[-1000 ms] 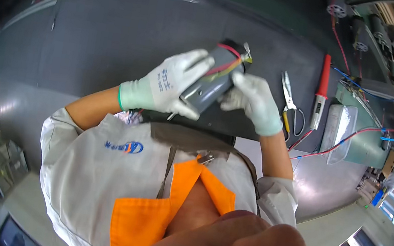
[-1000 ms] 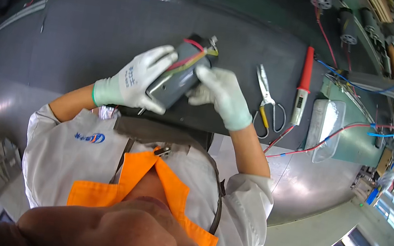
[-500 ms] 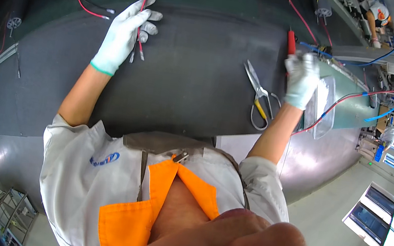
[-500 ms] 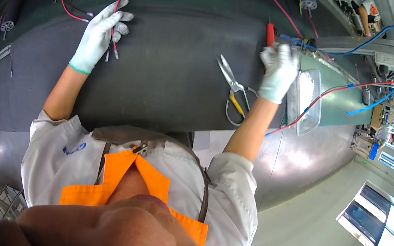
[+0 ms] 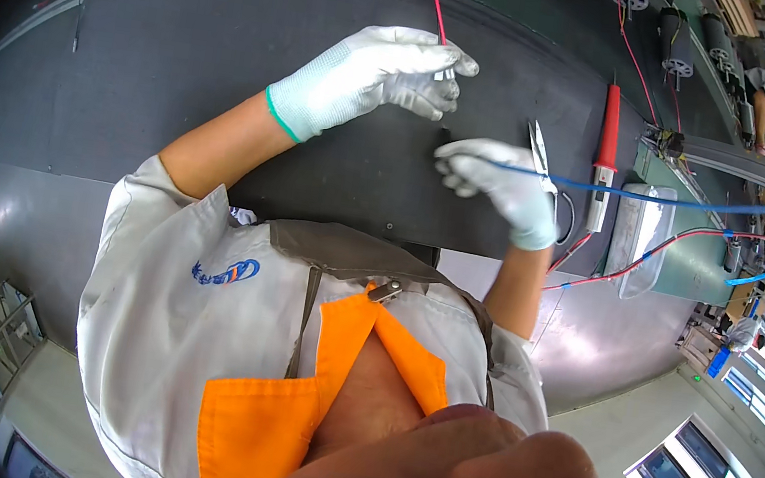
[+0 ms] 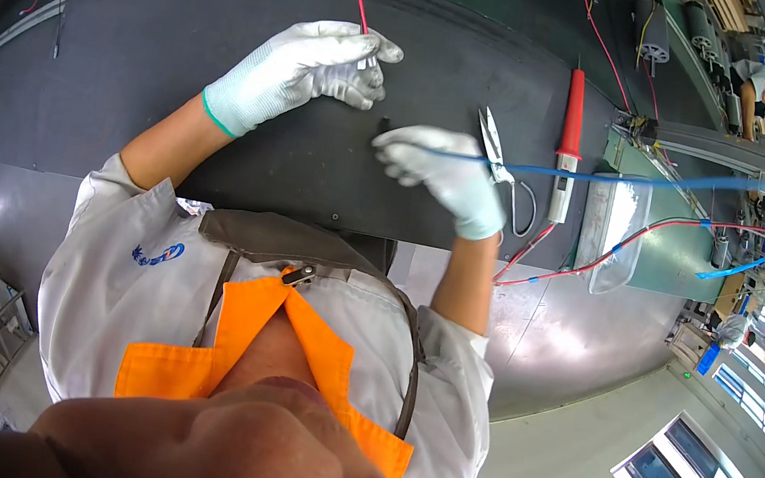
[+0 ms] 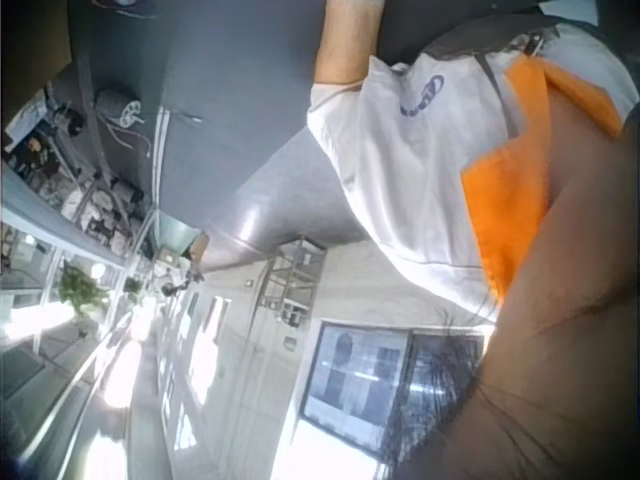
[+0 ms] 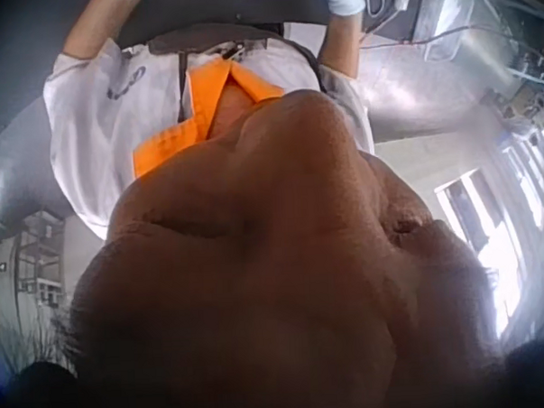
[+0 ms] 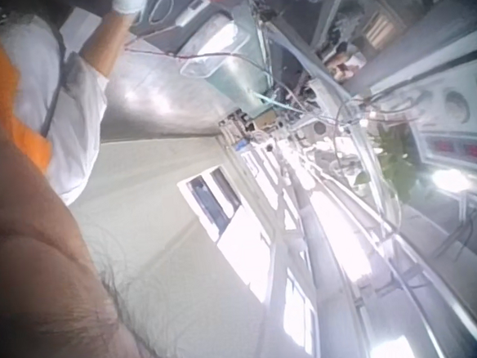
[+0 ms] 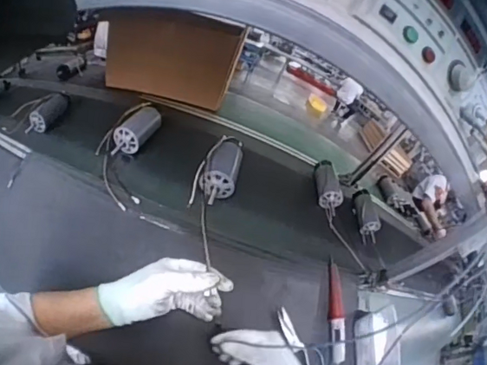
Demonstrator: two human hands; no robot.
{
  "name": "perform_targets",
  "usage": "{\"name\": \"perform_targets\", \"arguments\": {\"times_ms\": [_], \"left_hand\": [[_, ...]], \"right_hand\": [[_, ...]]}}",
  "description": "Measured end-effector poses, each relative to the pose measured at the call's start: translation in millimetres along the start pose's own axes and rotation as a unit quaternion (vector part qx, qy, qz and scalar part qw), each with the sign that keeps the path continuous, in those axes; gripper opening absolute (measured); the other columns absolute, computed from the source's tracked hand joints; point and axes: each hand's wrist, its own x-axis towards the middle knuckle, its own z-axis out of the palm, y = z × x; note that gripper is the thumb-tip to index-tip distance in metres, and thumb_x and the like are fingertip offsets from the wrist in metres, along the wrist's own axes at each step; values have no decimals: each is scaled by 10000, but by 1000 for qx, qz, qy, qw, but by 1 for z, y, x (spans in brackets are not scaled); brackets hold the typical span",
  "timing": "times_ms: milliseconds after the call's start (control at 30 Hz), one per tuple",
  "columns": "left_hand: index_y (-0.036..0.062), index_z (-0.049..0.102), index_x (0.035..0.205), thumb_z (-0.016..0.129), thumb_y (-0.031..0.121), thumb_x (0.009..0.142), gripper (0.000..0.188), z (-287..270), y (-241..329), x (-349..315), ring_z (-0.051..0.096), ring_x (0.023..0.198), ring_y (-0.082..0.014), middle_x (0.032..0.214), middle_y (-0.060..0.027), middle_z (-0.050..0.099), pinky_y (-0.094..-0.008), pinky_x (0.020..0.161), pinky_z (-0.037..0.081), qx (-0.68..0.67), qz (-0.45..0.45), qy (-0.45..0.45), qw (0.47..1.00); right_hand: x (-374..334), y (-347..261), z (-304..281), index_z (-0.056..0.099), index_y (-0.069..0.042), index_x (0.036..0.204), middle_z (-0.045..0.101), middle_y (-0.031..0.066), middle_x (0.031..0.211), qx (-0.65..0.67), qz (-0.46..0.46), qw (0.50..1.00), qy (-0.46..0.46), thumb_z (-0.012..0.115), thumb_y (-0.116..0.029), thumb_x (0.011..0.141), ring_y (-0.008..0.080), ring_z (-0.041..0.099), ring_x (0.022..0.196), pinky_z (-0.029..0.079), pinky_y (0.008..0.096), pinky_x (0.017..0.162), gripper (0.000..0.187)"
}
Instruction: The person repeatedly picks up cylindrical electric motors from a workbench, connects them to a testing device using red and blue probes, and then places them back down. The process involves handling the motor wires and probes to check functionality.
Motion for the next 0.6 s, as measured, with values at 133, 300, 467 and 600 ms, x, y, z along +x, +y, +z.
{"name": "perform_targets", "arguments": {"times_ms": [133, 300, 467, 600], "left_hand": [[-34, 679, 1236, 587, 285, 1056, 377, 8, -6, 7, 702, 983, -192, 1013, -80, 697, -348, 898, 581, -32, 44, 38, 998], [-38, 688, 1217, 583, 225, 1048, 330, 20, -7, 10, 700, 997, -182, 1079, -99, 716, -359, 913, 589, -68, 86, 65, 992], [-30, 696, 1200, 583, 198, 1042, 300, 20, -6, 10, 719, 925, -179, 1030, -102, 735, -339, 880, 596, -83, 90, 62, 991], [-21, 700, 1185, 583, 186, 1039, 279, 15, -6, 9, 725, 882, -178, 1012, -106, 738, -316, 838, 596, -99, 85, 47, 990]], "right_hand": [[-9, 0, 27, 706, 35, 1227, 754, 116, 922, -56, -212, 969, 115, 669, -162, 984, 147, 699, 778, 561, 258, 715, 315], [-3, -25, 36, 414, 98, 1501, 723, 192, 868, 162, -251, 946, 126, 675, -213, 969, 222, 711, 762, 570, 296, 699, 669], [24, -26, 40, 301, 86, 1556, 711, 198, 836, 196, -279, 936, 90, 708, -275, 947, 236, 718, 743, 566, 298, 649, 817], [34, -23, 42, 282, 88, 1561, 712, 195, 840, 229, -296, 924, 80, 710, -271, 953, 237, 719, 735, 565, 296, 630, 825]]}}
